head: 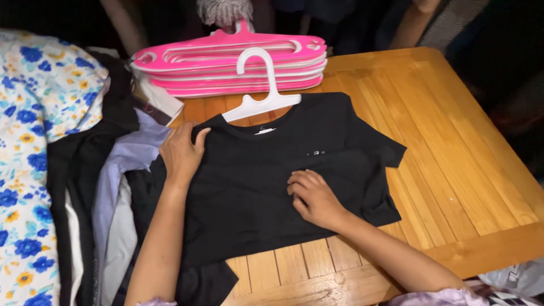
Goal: The person folds a black t-shirt on a wooden table and places it on a white hanger. They smooth the shirt and then pick up a floral-patterned shirt from a pile of clothes to begin folding it.
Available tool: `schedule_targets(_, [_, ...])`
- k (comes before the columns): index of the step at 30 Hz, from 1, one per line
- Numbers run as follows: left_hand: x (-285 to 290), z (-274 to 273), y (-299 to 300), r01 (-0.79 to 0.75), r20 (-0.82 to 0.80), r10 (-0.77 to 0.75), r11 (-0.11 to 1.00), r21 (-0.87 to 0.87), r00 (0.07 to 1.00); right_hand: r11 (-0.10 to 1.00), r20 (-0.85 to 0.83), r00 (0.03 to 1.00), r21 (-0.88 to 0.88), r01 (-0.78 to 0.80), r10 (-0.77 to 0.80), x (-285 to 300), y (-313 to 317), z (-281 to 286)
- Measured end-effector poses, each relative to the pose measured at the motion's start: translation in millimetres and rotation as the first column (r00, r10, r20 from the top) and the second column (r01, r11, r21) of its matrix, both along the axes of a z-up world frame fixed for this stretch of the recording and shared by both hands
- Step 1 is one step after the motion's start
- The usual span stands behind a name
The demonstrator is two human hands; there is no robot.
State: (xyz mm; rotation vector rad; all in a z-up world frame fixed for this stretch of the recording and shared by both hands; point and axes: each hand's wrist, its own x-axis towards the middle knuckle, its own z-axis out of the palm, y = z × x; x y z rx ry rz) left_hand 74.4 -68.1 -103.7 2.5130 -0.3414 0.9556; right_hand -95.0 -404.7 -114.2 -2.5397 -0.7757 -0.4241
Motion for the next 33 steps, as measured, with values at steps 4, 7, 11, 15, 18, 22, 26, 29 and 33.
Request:
schedule_targets(4, [-9, 29, -34, 0.017, -0.138, -0.024, 0.998, -0.056, 0.990, 0.998, 0.069, 0.995, 0.006, 0.069, -0.069, 6, -54, -8])
schedule_targets(7, [-8, 28, -54, -0.015, -0.269, -0.007, 0.997, -0.079, 0.963, 0.979, 0.045, 0.979, -0.036, 0.202, -0.200, 5, -102, -10])
schedule_targets(11, [-15, 19, -74, -0.039, -0.309, 0.005, 0.994, -0.103, 0.951, 0.952, -0.046, 0.953, -0.074, 0.297, -0.300, -7, -118, 12])
schedule_targets(15, [-19, 19, -78, -0.064, -0.322, 0.030, 0.993, -0.097, 0.946, 0.994, -0.234, 0.972, -0.103, -0.045, 0.020, -38, -62, 49])
schedule_targets(18, [-23, 21, -75, -0.076, -0.349, 0.035, 0.992, -0.104, 0.936, 0.994, -0.178, 0.984, -0.094, -0.050, 0.032, -33, -50, 35])
schedule_targets(22, [-21, 20, -80, -0.078, -0.364, 0.037, 0.992, -0.100, 0.931, 0.982, -0.110, 0.993, -0.186, 0.022, -0.043, -17, -72, -1])
schedule_targets(26, [-16, 21, -106, -0.048, -0.378, 0.006, 0.994, -0.101, 0.926, 0.977, -0.070, 0.984, -0.150, 0.149, -0.161, -17, -102, -10])
schedule_targets(29, [-14, 22, -143, 0.011, -0.383, -0.068, 0.989, -0.148, 0.921, 0.948, -0.066, 0.959, -0.188, 0.258, -0.275, -25, -138, -3])
schedule_targets(33, [-11, 21, -206, 0.111, -0.420, -0.193, 0.971, -0.211, 0.887, 0.851, -0.071, 0.873, -0.272, 0.449, -0.483, -38, -204, 0])
